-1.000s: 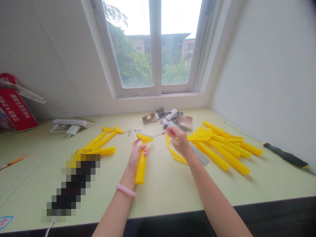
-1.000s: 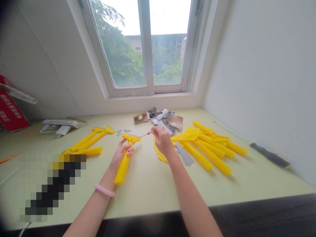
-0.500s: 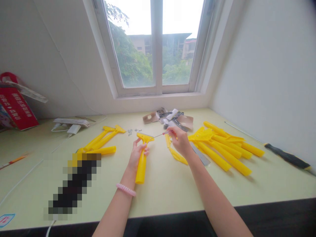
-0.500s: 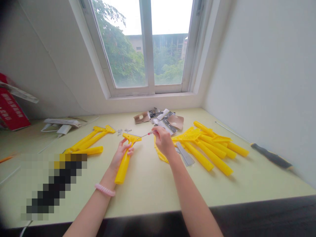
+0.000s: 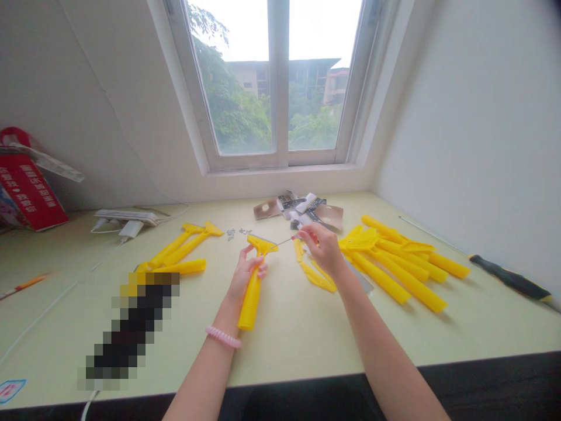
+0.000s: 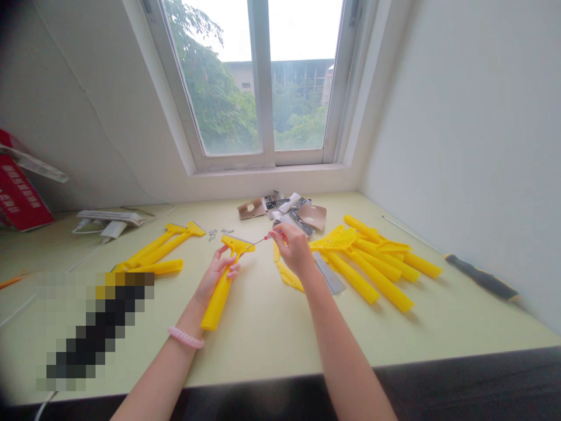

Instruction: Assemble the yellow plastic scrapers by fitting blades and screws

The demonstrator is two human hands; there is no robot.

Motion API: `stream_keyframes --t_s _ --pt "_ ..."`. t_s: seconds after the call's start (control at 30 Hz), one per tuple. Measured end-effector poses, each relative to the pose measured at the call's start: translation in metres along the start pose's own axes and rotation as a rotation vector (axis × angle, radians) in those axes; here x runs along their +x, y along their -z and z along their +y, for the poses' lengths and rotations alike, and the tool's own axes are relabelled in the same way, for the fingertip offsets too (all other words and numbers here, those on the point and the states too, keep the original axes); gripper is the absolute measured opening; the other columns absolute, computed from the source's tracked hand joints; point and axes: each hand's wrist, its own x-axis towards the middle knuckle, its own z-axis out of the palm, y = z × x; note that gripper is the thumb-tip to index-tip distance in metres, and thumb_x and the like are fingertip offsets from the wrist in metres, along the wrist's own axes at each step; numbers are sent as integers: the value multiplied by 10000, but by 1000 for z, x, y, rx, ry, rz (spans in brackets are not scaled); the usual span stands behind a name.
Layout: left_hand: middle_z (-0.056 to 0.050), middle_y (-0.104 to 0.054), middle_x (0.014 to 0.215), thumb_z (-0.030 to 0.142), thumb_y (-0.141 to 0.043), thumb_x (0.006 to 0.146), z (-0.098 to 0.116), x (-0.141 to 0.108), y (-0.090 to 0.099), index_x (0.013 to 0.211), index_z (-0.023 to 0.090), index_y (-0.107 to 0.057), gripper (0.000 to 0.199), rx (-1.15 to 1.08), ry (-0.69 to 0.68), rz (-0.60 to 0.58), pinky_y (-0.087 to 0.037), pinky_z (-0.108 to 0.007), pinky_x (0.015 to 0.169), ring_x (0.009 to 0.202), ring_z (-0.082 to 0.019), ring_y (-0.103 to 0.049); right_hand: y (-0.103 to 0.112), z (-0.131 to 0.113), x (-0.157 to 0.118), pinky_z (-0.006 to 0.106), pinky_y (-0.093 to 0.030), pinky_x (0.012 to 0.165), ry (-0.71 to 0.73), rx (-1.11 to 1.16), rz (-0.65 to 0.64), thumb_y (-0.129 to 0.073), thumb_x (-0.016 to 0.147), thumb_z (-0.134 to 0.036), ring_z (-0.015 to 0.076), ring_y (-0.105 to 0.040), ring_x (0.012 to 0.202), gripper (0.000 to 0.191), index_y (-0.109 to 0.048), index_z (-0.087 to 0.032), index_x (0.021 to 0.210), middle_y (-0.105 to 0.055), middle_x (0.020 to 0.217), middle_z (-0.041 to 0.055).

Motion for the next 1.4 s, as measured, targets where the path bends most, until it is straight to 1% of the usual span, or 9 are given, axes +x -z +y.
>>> stream_keyframes --t_s 0.27,0.43,0.63,0.8,0.93,1.03,1.23,1.3,1.4 --pt "20 -489 780 100 -556 671 1 -6 -6 1060 251 -364 459 72 12 -8 -303 -138 400 444 -12 -405 -6 -8 -4 240 -391 557 -56 17 75 -429 847 -319 135 -530 576 193 -539 -187 935 -615 716 18" --pt "25 -496 765 109 -573 655 1 -7 -8 1074 257 -358 493 84 16 -2 -304 -144 402 441 -15 -406 -7 -12 -6 231 -359 503 -96 -36 67 -426 842 -367 130 -498 505 221 -567 -198 820 -602 598 3" --pt "31 -479 749 104 -584 643 1 -4 -5 1068 256 -367 501 52 13 14 -312 -146 404 452 -21 -415 -4 -11 -4 248 -414 611 -43 41 13 -345 875 -324 156 -570 695 286 -578 -192 975 -645 830 44" --pt "30 -473 767 102 -579 655 2 -5 -4 1063 260 -361 489 37 5 9 -318 -145 408 459 -19 -414 0 -11 -4 234 -396 543 -76 103 -20 -396 853 -385 124 -510 532 285 -597 -185 821 -596 615 7" --pt "30 -476 748 99 -584 650 2 -6 -5 1056 253 -374 482 31 13 -1 -299 -136 402 449 -14 -406 1 -9 -4 233 -324 483 -96 -27 66 -423 828 -437 111 -422 472 328 -534 -189 646 -476 510 -20" --pt "24 -489 754 104 -583 651 2 -6 -6 1059 253 -380 480 46 17 -7 -308 -140 409 449 -15 -410 -2 -8 -4 243 -340 532 -86 -76 44 -355 864 -398 134 -461 540 331 -506 -196 650 -487 549 -6" --pt "3 -501 805 101 -562 668 2 -5 -5 1065 241 -365 465 85 9 -7 -303 -147 396 448 -19 -415 -8 -8 -2 292 -388 772 20 -19 2 -326 854 -247 186 -506 896 219 -512 -182 953 -558 913 65" --pt "2 -500 810 101 -557 672 1 -4 -4 1063 243 -360 460 84 4 -2 -305 -145 399 451 -17 -417 -8 -9 -2 281 -398 747 45 1 -5 -342 848 -243 177 -520 858 214 -525 -183 940 -567 898 61" --pt "10 -494 784 106 -553 678 1 -5 -4 1063 248 -359 454 77 2 -8 -308 -141 407 452 -17 -415 -6 -11 -4 244 -396 603 -24 -1 13 -400 837 -295 143 -532 645 177 -537 -194 886 -593 739 24"
